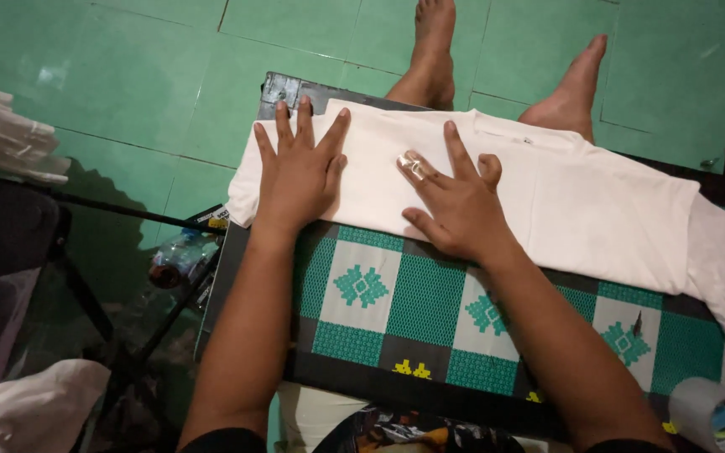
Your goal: The person folds a white t-shirt on a low table. They smooth the fabric, fold the sleeves inward, fold the shirt in half, and then unfold it to repeat the process.
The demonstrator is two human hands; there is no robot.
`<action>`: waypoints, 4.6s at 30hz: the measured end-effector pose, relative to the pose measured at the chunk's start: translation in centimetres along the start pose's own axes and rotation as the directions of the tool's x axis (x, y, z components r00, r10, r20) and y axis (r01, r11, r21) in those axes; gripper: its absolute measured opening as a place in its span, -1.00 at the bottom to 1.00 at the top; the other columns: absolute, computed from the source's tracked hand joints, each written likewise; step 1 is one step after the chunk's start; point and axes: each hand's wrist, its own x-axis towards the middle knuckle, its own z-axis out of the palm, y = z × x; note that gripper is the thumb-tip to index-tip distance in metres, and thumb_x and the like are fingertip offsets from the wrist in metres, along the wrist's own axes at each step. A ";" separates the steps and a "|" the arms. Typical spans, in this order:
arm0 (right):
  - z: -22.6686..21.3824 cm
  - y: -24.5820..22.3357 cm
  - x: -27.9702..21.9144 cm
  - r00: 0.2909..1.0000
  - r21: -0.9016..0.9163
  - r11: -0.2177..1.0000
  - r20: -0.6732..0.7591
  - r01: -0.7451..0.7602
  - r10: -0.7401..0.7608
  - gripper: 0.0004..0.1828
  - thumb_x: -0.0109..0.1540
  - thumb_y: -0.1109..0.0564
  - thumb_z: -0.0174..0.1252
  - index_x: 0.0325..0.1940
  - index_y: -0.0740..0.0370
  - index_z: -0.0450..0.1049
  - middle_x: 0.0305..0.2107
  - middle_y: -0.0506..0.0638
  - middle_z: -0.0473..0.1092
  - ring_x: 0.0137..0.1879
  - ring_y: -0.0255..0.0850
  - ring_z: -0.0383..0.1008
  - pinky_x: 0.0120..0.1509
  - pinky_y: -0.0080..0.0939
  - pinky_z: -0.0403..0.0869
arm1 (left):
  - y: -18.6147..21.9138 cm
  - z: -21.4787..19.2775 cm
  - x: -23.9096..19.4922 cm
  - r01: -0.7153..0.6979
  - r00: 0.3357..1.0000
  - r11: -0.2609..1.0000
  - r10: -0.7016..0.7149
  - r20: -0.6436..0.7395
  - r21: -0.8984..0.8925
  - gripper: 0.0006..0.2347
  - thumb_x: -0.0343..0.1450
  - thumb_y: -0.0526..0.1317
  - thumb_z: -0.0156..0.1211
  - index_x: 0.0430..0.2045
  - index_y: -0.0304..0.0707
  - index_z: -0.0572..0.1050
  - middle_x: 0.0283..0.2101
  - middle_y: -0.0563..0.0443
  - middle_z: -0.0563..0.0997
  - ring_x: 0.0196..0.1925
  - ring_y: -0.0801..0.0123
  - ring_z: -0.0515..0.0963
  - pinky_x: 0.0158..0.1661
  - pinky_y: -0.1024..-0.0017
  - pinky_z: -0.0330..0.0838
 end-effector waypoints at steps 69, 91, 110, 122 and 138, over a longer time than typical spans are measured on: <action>12.4 8.9 16.2 0.913 0.903 0.427 -0.209 0.042 0.351 0.40 0.27 0.28 0.58 0.66 -0.05 -0.51 0.62 0.16 -0.54 0.78 0.11 -0.49 0.86 0.21 -0.13 | -2.9 -6.0 -1.6 0.038 0.939 0.992 0.006 0.343 -0.123 -0.20 0.15 -0.03 0.52 0.35 0.51 0.25 0.54 -0.35 -0.40 0.52 -0.46 -0.52 0.19 -0.67 -0.62; 1.5 -4.3 2.7 0.978 0.575 0.815 0.198 -0.065 -0.062 -0.10 0.31 -0.55 -0.50 0.62 -0.14 0.04 0.45 -0.08 0.21 0.65 0.19 -0.18 0.44 0.27 -0.23 | -3.6 -4.8 -1.4 0.074 0.962 0.989 -0.036 0.272 -0.128 -0.34 0.12 -0.04 0.33 0.20 0.64 0.42 0.59 -0.15 -0.21 0.57 -0.36 -0.33 0.25 -0.67 -0.53; -0.2 -2.6 3.1 0.995 0.422 0.906 -0.078 -0.026 0.065 -0.25 0.42 -0.38 -0.37 0.58 -0.04 0.19 0.40 0.03 0.27 0.58 0.34 -0.07 0.49 0.33 0.01 | -4.4 -2.3 -0.9 -0.013 0.992 0.992 0.029 0.126 -0.126 -0.60 0.36 -0.02 0.17 0.13 0.56 0.48 0.57 -0.21 -0.09 0.56 -0.38 -0.26 0.22 -0.73 -0.48; 0.7 -2.7 2.4 0.977 0.206 0.962 0.151 -0.178 0.148 -0.28 0.45 -0.35 -0.49 0.60 -0.10 0.13 0.41 -0.03 0.25 0.60 0.36 -0.19 0.40 0.49 -0.09 | 1.3 0.9 0.0 -0.115 0.993 0.993 0.114 0.010 0.042 -0.46 0.46 -0.31 -0.06 0.43 -0.06 0.16 0.54 -0.13 0.08 0.57 -0.28 -0.12 0.26 -0.68 -0.44; 1.3 -1.5 3.3 0.982 -0.045 0.995 -0.174 -0.086 0.077 -0.27 0.44 -0.35 -0.28 0.60 0.01 0.14 0.46 0.08 0.20 0.59 0.35 -0.34 0.31 0.44 -0.09 | 0.8 2.1 -0.1 -0.092 0.994 0.994 0.095 -0.049 0.061 -0.43 0.49 -0.35 -0.08 0.49 -0.31 0.04 0.55 -0.32 0.02 0.55 -0.43 -0.12 0.24 -0.70 -0.43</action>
